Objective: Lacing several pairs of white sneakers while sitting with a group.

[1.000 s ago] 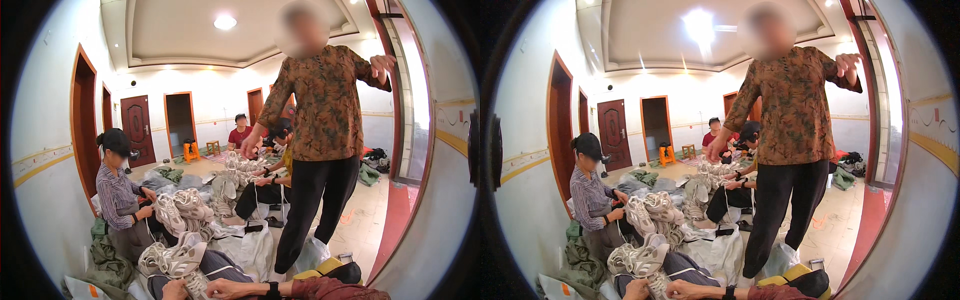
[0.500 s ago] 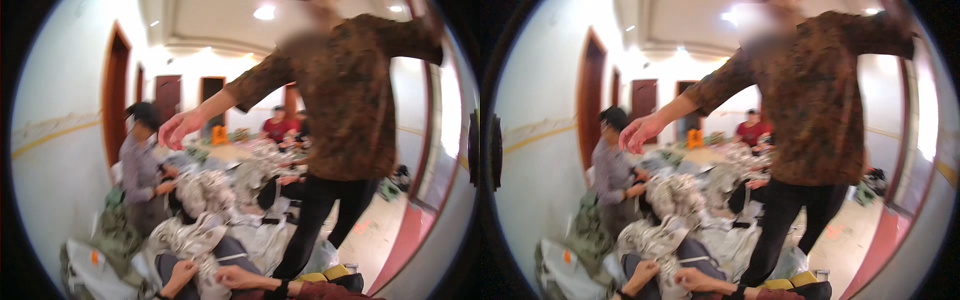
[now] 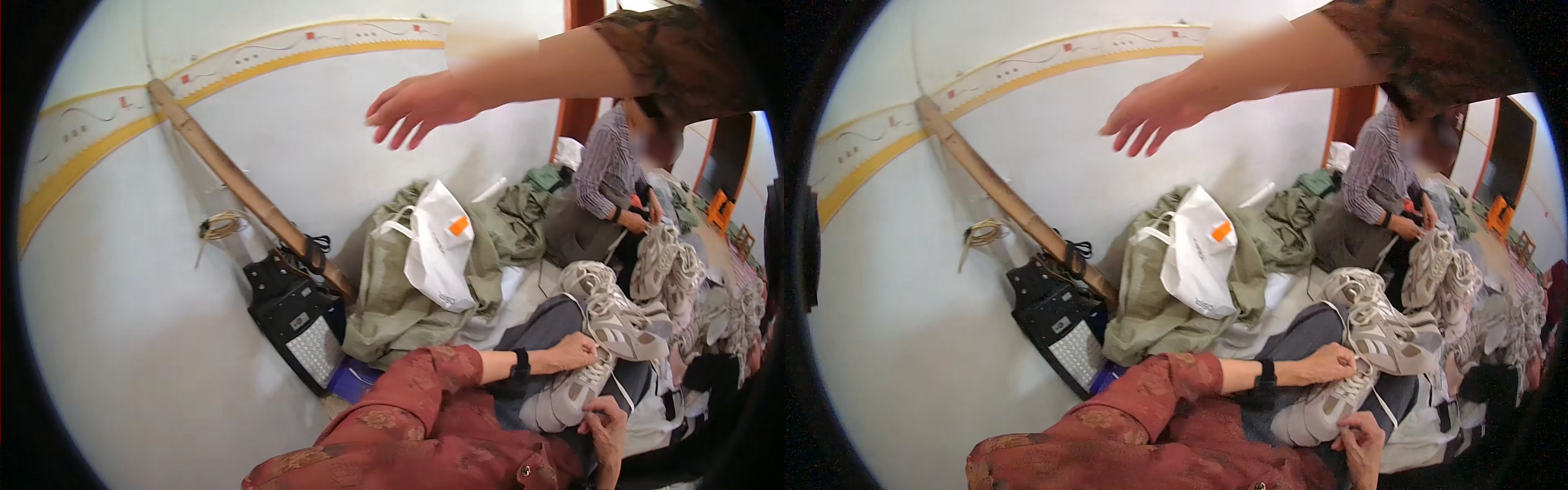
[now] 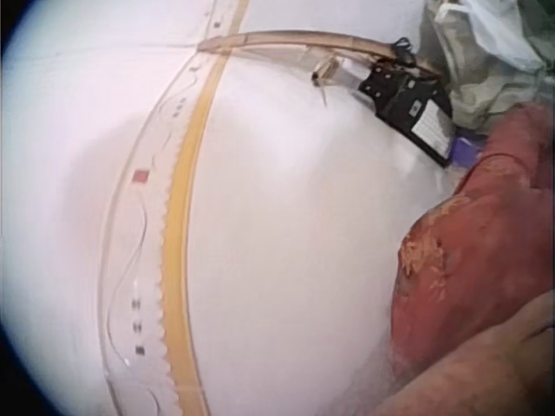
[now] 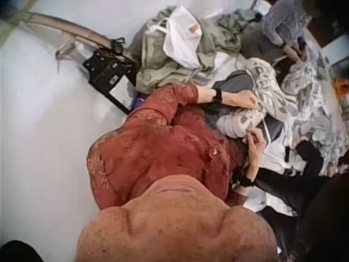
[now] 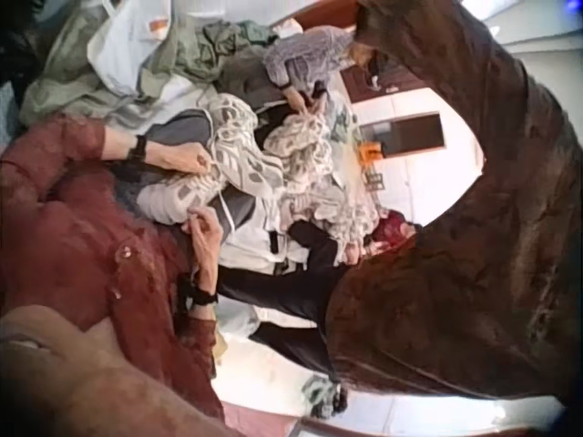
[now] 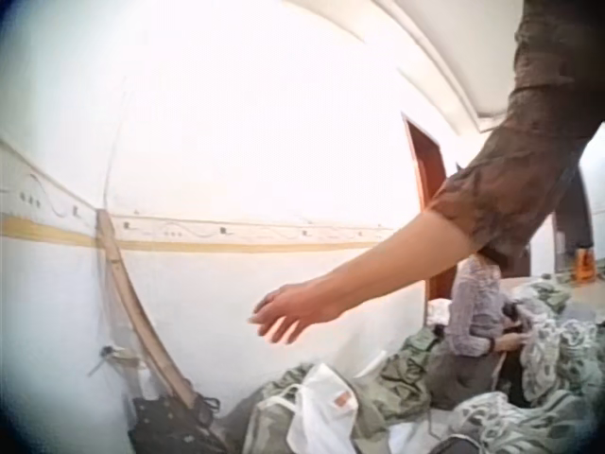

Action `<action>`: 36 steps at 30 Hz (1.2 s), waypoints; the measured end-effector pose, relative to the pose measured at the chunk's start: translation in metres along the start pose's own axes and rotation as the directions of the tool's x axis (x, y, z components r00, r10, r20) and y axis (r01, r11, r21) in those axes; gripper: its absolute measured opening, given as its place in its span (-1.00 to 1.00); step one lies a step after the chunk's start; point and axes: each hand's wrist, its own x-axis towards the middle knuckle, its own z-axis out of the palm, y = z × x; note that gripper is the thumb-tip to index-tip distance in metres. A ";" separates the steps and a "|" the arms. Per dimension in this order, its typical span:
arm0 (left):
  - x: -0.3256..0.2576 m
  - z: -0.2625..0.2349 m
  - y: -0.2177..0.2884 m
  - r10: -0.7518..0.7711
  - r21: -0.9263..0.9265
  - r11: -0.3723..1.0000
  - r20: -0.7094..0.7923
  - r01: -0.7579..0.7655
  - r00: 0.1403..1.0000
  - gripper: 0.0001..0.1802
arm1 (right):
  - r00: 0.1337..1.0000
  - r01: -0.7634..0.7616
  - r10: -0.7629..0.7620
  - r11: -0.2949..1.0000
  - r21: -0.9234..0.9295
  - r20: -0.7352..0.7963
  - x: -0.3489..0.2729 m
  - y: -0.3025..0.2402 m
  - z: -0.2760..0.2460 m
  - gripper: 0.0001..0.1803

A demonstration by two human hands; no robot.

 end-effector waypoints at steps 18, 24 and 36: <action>-0.016 -0.001 0.010 -0.196 -0.443 0.874 0.055 0.200 0.979 -0.84 | 0.998 -0.007 0.025 0.942 0.335 -0.051 -0.015 0.019 -0.011 -0.91; -0.035 -0.005 0.037 -0.056 -0.403 0.908 0.153 0.114 0.987 -0.85 | 0.997 -0.005 0.039 0.910 0.414 -0.072 -0.016 0.023 -0.016 -0.90; -0.066 -0.018 0.083 0.089 -0.389 0.921 0.216 0.002 0.972 -0.75 | 0.994 -0.041 0.085 0.883 0.468 -0.073 -0.013 0.031 -0.023 -0.88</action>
